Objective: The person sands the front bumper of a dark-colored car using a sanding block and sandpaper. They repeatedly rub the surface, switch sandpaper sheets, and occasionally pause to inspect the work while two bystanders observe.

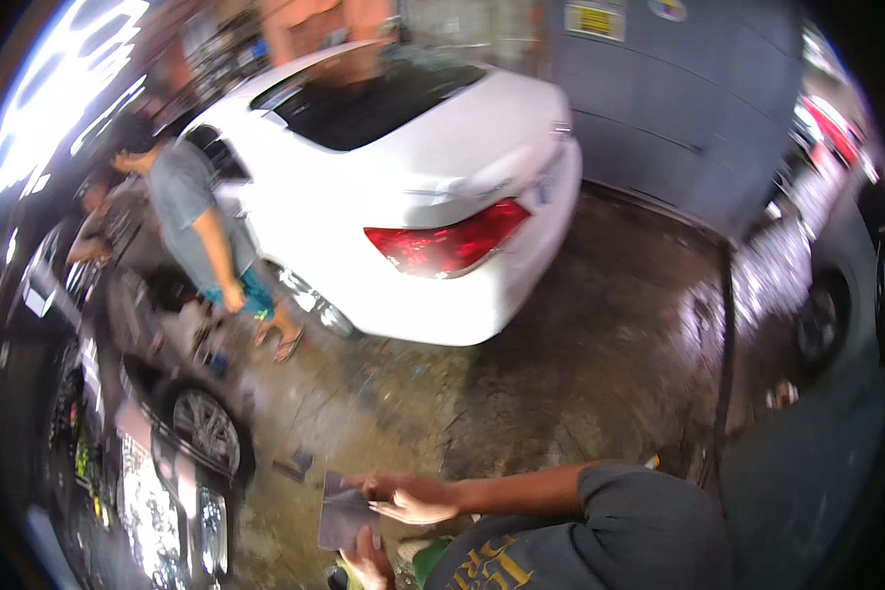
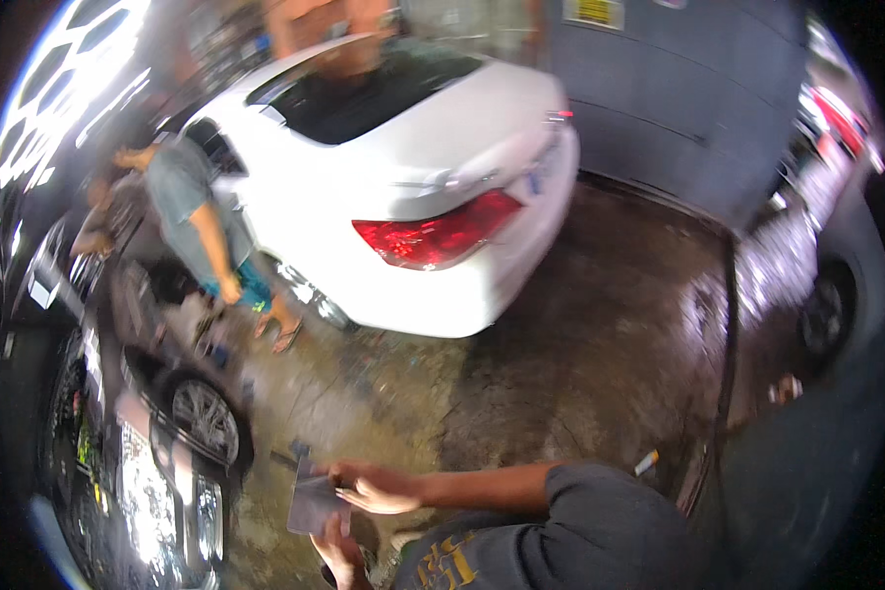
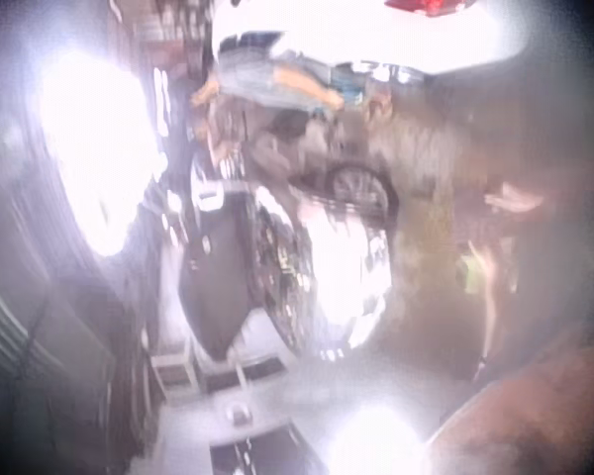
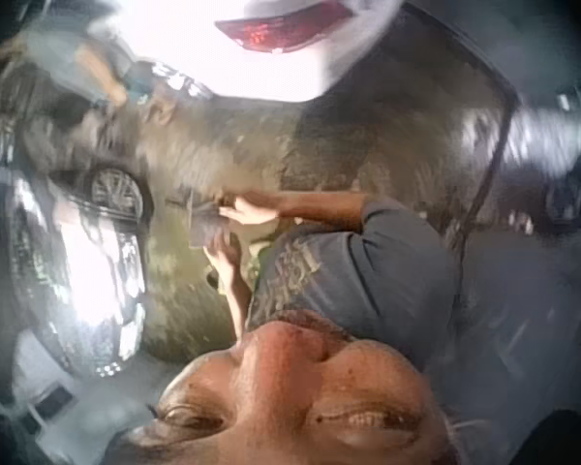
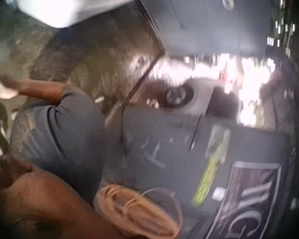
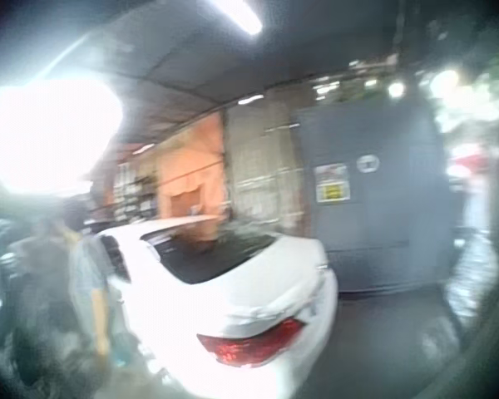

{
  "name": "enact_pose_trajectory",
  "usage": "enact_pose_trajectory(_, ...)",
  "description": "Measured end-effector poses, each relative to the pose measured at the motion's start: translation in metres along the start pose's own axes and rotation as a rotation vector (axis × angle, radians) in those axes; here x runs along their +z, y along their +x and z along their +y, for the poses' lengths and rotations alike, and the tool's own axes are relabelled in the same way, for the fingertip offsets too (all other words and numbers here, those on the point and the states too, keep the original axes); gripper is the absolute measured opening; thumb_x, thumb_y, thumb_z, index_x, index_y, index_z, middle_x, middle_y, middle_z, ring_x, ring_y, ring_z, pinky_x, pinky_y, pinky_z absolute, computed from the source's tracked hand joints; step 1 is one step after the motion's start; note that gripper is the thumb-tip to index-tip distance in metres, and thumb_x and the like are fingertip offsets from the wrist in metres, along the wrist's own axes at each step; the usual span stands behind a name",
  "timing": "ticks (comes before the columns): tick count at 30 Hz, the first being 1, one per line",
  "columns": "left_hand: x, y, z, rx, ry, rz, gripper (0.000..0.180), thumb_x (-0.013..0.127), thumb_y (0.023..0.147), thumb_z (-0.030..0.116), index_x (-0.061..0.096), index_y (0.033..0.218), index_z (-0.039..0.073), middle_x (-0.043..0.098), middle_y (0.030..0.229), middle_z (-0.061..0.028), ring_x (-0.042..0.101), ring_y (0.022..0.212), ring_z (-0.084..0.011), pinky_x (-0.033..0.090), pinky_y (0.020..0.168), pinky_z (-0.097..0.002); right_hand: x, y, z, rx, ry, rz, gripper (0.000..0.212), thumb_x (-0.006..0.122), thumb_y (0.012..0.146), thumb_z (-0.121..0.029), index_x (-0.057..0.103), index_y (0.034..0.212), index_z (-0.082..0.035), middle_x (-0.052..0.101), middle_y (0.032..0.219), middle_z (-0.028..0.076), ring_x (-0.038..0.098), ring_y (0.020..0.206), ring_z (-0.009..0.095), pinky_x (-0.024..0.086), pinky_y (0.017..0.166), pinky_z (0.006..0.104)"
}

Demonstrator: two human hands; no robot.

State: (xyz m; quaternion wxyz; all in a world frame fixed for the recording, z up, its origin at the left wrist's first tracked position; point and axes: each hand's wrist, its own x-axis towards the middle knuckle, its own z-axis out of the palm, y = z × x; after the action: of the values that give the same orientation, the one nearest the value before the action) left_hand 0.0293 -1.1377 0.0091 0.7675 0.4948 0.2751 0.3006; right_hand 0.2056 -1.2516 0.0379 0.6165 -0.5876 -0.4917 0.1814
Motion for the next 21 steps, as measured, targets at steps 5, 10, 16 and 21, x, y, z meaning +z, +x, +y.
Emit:
enact_pose_trajectory(5, 0.088, 0.021, 0.020, 0.014, 0.239, -0.179, 0.047, 0.064, 0.087, 0.001, 0.054, 0.132, -0.001, 0.061, 0.119, -0.0096, 0.060, 0.110, -0.0228, 0.051, 0.095, -0.0360, -0.036, -0.017, -0.069, -0.034, -0.177, 0.013, 0.053, 0.061, 0.093, -0.007, 0.053, 0.146, -0.014, 0.061, 0.131, 0.017, 0.059, 0.122, 0.037, 0.049, 0.103, 0.0412)
enact_pose_trajectory(10, 0.113, 0.027, 0.032, 0.026, 0.308, -0.312, 0.047, 0.064, 0.087, 0.001, 0.054, 0.133, -0.002, 0.062, 0.120, -0.0098, 0.060, 0.110, -0.0228, 0.051, 0.095, -0.0359, 0.002, -0.045, -0.085, -0.308, -0.314, 0.027, 0.044, 0.062, 0.092, -0.008, 0.059, 0.136, -0.010, 0.060, 0.136, 0.015, 0.060, 0.123, 0.034, 0.053, 0.098, 0.0407)
enact_pose_trajectory(16, 0.101, 0.031, 0.046, 0.046, 0.323, -0.386, 0.047, 0.065, 0.088, 0.002, 0.054, 0.133, -0.002, 0.062, 0.120, -0.0100, 0.060, 0.110, -0.0227, 0.051, 0.095, -0.0358, 0.025, -0.045, -0.099, -0.198, -0.332, 0.172, 0.040, 0.060, 0.095, -0.010, 0.059, 0.135, -0.012, 0.064, 0.130, 0.011, 0.062, 0.121, 0.031, 0.055, 0.094, 0.0392)
enact_pose_trajectory(21, 0.082, 0.031, 0.050, 0.052, 0.309, -0.434, 0.048, 0.066, 0.088, 0.003, 0.053, 0.134, -0.002, 0.062, 0.121, -0.0102, 0.060, 0.111, -0.0227, 0.051, 0.096, -0.0357, 0.036, -0.036, -0.075, 0.102, -0.409, 0.297, 0.041, 0.059, 0.097, -0.014, 0.058, 0.138, -0.011, 0.062, 0.136, 0.009, 0.063, 0.122, 0.030, 0.056, 0.095, 0.0373)
